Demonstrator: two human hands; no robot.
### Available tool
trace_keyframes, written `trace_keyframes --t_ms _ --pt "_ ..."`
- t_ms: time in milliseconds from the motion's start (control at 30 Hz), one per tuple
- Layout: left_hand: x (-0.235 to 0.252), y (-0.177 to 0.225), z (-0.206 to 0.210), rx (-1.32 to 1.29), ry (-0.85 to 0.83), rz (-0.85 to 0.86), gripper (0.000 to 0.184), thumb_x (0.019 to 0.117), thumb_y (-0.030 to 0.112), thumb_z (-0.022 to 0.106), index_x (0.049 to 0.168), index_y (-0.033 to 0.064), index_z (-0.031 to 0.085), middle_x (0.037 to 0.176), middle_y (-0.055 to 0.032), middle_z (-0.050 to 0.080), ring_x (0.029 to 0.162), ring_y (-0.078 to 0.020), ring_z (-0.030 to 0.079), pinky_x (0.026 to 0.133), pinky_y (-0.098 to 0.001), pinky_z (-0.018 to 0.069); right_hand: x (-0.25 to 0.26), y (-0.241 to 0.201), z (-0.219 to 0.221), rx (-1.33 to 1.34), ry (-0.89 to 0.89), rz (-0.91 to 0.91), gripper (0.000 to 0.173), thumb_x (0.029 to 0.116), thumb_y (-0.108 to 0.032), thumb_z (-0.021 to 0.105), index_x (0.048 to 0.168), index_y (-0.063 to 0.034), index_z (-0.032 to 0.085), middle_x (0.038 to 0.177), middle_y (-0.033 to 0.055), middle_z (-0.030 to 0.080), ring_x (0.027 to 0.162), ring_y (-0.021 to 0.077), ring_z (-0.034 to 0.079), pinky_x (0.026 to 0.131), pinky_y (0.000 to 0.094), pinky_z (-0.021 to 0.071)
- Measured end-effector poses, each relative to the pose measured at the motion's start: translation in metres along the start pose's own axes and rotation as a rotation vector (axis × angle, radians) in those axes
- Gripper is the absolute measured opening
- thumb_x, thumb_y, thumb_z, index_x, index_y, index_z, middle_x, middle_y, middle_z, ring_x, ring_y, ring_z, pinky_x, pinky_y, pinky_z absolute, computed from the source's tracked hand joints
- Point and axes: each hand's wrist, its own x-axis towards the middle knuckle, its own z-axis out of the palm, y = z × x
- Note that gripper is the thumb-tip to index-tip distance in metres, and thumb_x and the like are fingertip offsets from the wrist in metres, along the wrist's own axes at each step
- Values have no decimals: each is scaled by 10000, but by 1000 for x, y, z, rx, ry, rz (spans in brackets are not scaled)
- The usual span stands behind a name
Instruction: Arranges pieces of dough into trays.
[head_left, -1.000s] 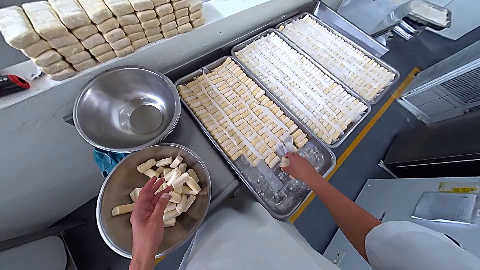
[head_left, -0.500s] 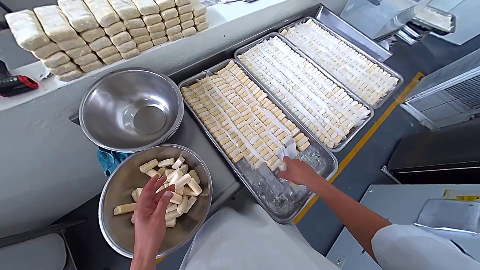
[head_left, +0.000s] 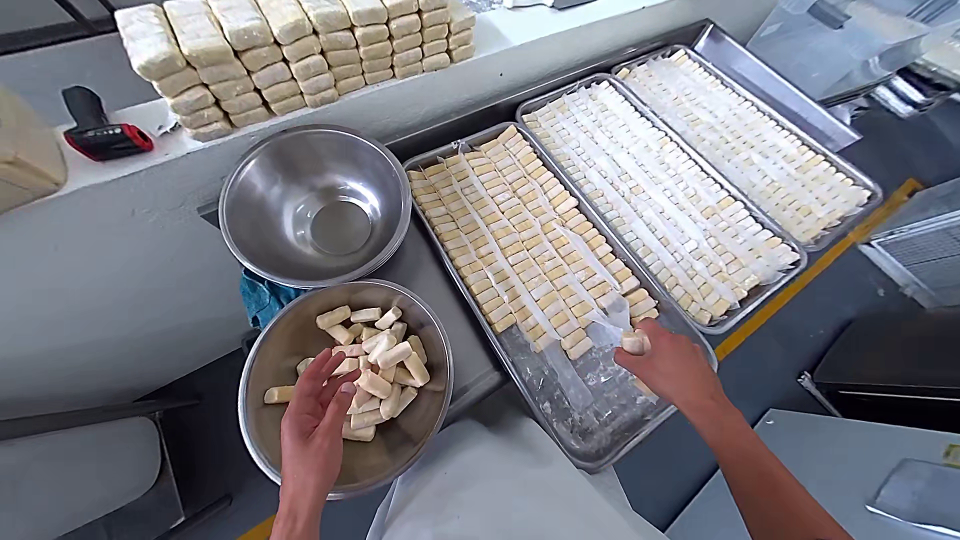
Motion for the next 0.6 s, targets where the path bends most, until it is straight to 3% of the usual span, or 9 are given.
trace_keyframes --t_ms 267,433,500,533,600 --pt "6 -4 0 1 -4 -22 554 965 185 524 1475 -9 426 1385 -115 611 1108 -176 690 887 -329 599 -3 0 -18 86 0 -7 377 872 -342 821 1100 -91 654 779 143 658 752 346 656 652 585 499" --pt "15 0 15 5 -70 -37 542 966 193 528 1475 24 448 1389 -99 610 1122 -186 685 907 -345 598 -6 6 -24 156 -32 24 332 877 -310 817 1095 -110 666 805 132 664 763 327 654 659 586 500" --pt "20 3 19 6 -83 -21 538 965 185 524 1471 19 447 1383 -94 614 1113 -172 690 903 -332 598 -18 11 -38 277 16 -23 258 874 -217 802 1032 -80 652 749 125 630 685 305 629 603 546 498" --pt "21 5 19 3 -85 -17 535 964 182 525 1470 21 450 1383 -89 616 1108 -168 691 903 -330 598 -26 13 -52 381 90 -83 179 855 -166 755 960 -87 634 693 84 591 597 243 588 529 474 483" --pt "25 5 21 -8 -98 1 530 967 178 527 1467 20 452 1391 -96 608 1109 -175 689 910 -347 597 -45 13 -96 462 235 -177 140 824 -188 696 909 -113 614 674 23 563 544 155 544 484 390 457"
